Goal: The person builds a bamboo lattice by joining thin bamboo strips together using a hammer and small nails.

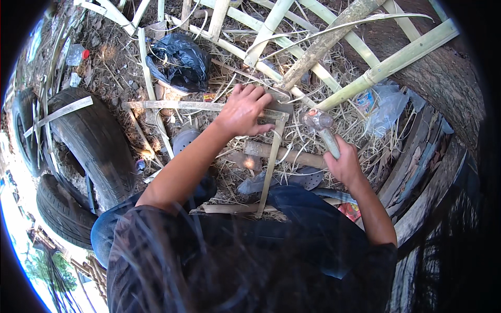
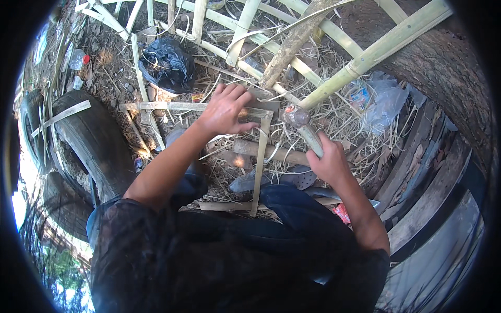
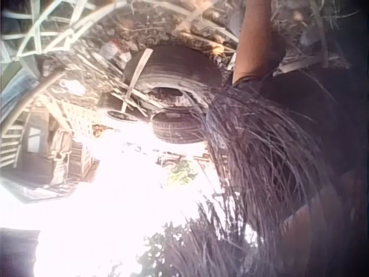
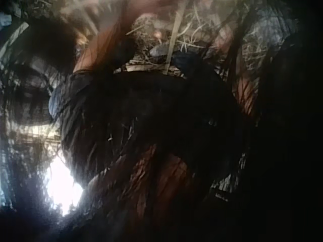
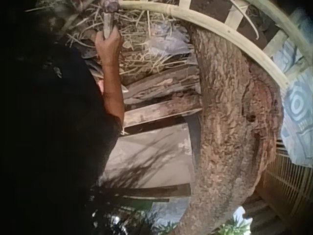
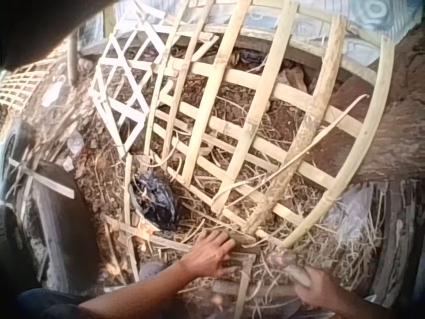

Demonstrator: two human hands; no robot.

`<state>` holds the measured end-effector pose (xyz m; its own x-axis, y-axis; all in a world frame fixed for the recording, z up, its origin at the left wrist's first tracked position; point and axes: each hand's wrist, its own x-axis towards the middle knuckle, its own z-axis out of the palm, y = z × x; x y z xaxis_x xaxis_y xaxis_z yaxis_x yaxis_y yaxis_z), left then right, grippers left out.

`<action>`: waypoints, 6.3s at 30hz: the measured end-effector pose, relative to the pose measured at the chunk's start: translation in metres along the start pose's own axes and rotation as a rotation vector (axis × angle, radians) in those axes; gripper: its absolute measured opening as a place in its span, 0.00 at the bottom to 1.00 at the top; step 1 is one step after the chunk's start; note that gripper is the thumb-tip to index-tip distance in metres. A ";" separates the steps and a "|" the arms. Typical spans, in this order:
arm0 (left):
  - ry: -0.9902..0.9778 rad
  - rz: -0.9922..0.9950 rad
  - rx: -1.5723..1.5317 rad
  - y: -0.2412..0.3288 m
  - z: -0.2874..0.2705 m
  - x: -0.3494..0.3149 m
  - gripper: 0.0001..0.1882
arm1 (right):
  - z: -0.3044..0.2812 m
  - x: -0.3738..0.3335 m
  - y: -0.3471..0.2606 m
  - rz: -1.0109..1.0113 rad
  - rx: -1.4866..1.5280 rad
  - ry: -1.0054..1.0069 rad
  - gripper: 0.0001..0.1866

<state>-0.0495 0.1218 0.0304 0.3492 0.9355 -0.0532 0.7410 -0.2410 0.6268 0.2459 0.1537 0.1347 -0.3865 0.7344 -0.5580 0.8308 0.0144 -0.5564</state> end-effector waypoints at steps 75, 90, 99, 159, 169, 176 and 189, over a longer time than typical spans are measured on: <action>-0.616 -0.712 0.253 0.013 -0.025 -0.011 0.43 | 0.043 -0.005 0.048 -0.332 0.064 0.133 0.15; -0.605 -0.667 0.406 0.016 -0.027 -0.008 0.46 | 0.047 -0.002 0.047 -0.417 -0.040 0.098 0.15; -0.583 -0.690 0.324 0.008 -0.022 -0.013 0.50 | 0.038 0.007 0.028 -0.255 -0.110 0.001 0.17; -0.623 -0.650 0.414 0.001 -0.012 -0.006 0.45 | 0.025 -0.004 0.027 -0.513 -0.206 0.081 0.15; -0.540 -0.629 0.469 0.003 -0.009 -0.012 0.49 | 0.029 -0.008 0.038 -0.581 -0.141 0.097 0.15; -0.544 -0.606 0.514 0.007 -0.011 -0.005 0.51 | 0.030 -0.004 0.038 -0.654 -0.112 0.092 0.15; -0.496 -0.576 0.549 0.001 -0.005 -0.010 0.49 | 0.035 0.001 0.024 -0.477 -0.302 0.022 0.17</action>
<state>-0.0553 0.1133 0.0350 -0.0445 0.7621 -0.6459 0.9987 0.0187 -0.0468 0.2511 0.1309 0.0992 -0.7418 0.6127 -0.2728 0.6448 0.5398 -0.5411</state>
